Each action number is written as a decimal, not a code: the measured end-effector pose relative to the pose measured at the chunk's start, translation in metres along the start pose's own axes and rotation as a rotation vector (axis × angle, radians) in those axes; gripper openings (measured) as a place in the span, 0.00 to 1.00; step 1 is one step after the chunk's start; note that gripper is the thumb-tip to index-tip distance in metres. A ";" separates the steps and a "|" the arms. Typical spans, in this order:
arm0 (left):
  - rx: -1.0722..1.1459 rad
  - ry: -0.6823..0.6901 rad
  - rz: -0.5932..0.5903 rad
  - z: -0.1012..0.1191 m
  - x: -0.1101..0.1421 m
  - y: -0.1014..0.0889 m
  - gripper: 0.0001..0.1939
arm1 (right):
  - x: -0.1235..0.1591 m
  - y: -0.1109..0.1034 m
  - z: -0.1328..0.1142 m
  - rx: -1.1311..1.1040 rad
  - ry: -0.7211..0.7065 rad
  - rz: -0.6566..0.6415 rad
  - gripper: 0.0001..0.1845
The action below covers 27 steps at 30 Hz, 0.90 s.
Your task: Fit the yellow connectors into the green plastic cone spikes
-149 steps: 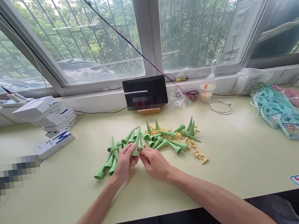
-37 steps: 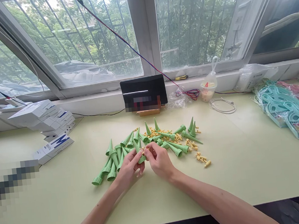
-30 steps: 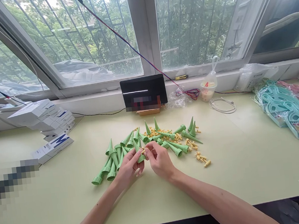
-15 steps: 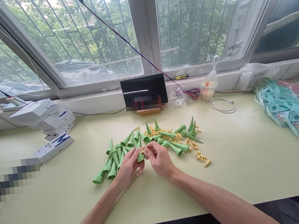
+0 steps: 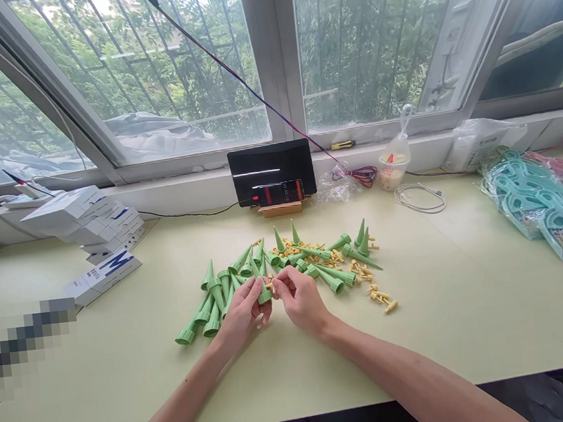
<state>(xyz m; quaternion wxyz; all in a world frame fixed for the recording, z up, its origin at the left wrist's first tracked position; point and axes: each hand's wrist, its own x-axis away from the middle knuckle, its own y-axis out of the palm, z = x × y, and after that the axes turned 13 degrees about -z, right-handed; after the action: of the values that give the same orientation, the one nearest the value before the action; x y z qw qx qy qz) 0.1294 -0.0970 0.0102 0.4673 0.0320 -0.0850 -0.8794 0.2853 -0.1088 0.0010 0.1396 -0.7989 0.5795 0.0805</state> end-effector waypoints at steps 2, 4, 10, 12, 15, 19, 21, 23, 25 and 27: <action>-0.006 0.003 -0.001 0.000 0.000 0.000 0.20 | 0.000 0.000 0.000 -0.003 0.004 -0.006 0.16; -0.009 0.006 -0.004 0.001 0.000 0.000 0.20 | 0.000 -0.001 0.000 -0.005 0.005 -0.007 0.16; -0.049 -0.015 0.006 0.002 0.001 0.003 0.20 | 0.000 -0.001 -0.001 0.000 0.006 -0.009 0.15; -0.060 -0.022 0.008 0.003 0.001 0.003 0.20 | -0.001 -0.001 -0.001 0.003 0.007 -0.008 0.15; -0.058 -0.031 0.005 0.003 0.000 0.004 0.20 | -0.001 -0.001 0.000 0.006 0.006 -0.009 0.15; -0.063 -0.033 0.006 0.005 0.000 0.005 0.20 | -0.001 -0.001 0.001 0.011 0.008 -0.010 0.15; -0.065 -0.039 0.012 0.006 0.001 0.005 0.20 | -0.001 -0.001 0.001 0.019 0.011 -0.008 0.16; -0.071 -0.044 0.014 0.006 0.001 0.005 0.19 | -0.001 -0.001 0.001 0.025 0.012 -0.007 0.17; -0.082 -0.045 0.009 0.005 0.001 0.004 0.19 | -0.001 -0.001 0.001 0.028 0.011 -0.007 0.17; -0.093 -0.043 0.006 0.005 0.001 0.004 0.19 | -0.001 -0.001 0.001 0.032 0.014 -0.008 0.18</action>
<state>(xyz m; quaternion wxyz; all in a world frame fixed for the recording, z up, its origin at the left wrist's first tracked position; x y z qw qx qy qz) 0.1312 -0.0992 0.0153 0.4689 -0.0090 -0.0543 -0.8815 0.2864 -0.1073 0.0008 0.1484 -0.7993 0.5786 0.0652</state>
